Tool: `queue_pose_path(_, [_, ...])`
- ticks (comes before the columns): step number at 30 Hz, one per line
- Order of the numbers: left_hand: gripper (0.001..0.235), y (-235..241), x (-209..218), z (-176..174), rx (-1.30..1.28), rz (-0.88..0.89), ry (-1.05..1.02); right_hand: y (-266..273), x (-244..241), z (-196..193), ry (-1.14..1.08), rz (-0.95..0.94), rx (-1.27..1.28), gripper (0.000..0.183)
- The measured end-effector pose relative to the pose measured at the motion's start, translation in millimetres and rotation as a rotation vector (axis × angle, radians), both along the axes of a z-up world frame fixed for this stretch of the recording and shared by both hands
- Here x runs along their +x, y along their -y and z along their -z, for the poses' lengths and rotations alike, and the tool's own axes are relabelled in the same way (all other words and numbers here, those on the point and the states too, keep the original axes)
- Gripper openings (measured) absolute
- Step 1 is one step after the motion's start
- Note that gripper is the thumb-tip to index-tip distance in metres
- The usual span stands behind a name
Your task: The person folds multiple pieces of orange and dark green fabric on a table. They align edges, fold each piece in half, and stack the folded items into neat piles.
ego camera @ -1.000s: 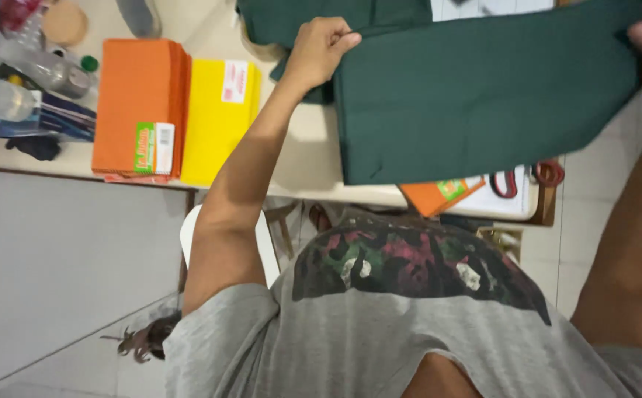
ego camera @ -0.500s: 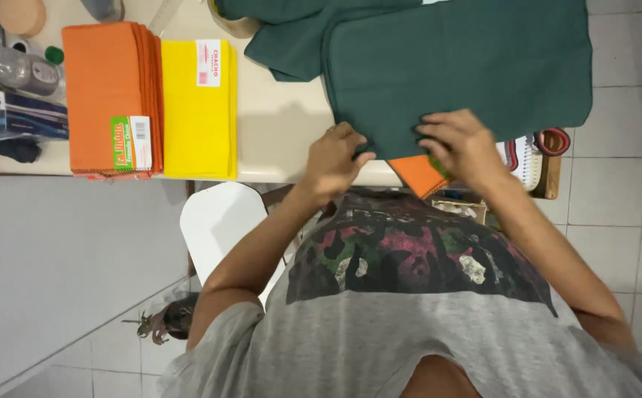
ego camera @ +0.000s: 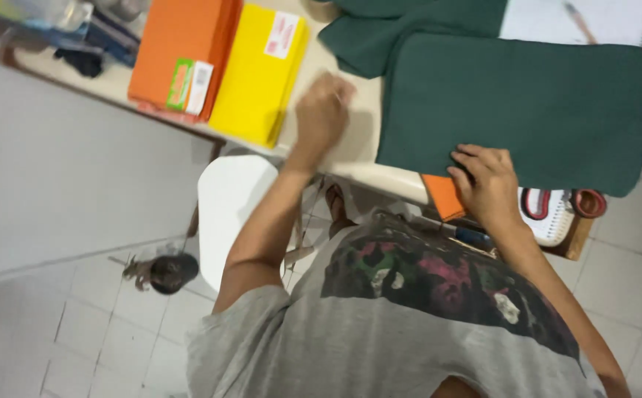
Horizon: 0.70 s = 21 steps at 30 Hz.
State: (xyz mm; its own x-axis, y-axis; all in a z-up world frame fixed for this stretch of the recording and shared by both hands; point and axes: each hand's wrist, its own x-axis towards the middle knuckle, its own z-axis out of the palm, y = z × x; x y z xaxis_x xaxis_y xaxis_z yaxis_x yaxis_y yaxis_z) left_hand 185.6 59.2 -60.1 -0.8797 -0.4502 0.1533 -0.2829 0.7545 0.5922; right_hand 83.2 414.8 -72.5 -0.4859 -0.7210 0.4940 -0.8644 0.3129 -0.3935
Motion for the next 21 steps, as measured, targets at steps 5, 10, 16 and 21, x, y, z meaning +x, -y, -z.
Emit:
queue_pose_path(5, [0.008, 42.1, -34.6, -20.7, -0.18, -0.248, 0.092, -0.7, 5.1, -18.6, 0.036, -0.033, 0.053, 0.023])
queue_pose_path(10, [0.019, 71.8, -32.1, 9.4, -0.336, -0.171, 0.176, -4.9, 0.1, -16.8, 0.013, -0.074, 0.049, 0.027])
queue_pose_path(16, [0.031, 86.5, -10.9, -36.1, -0.359, -0.185, -0.005, -17.0, 5.0, -32.0, 0.099, -0.098, 0.031, 0.03])
queue_pose_path(21, [0.019, 48.3, -0.2, -29.8, -1.131, 0.11, -0.345, -65.4, -16.9, -51.7, 0.012, 0.259, -0.099, 0.007])
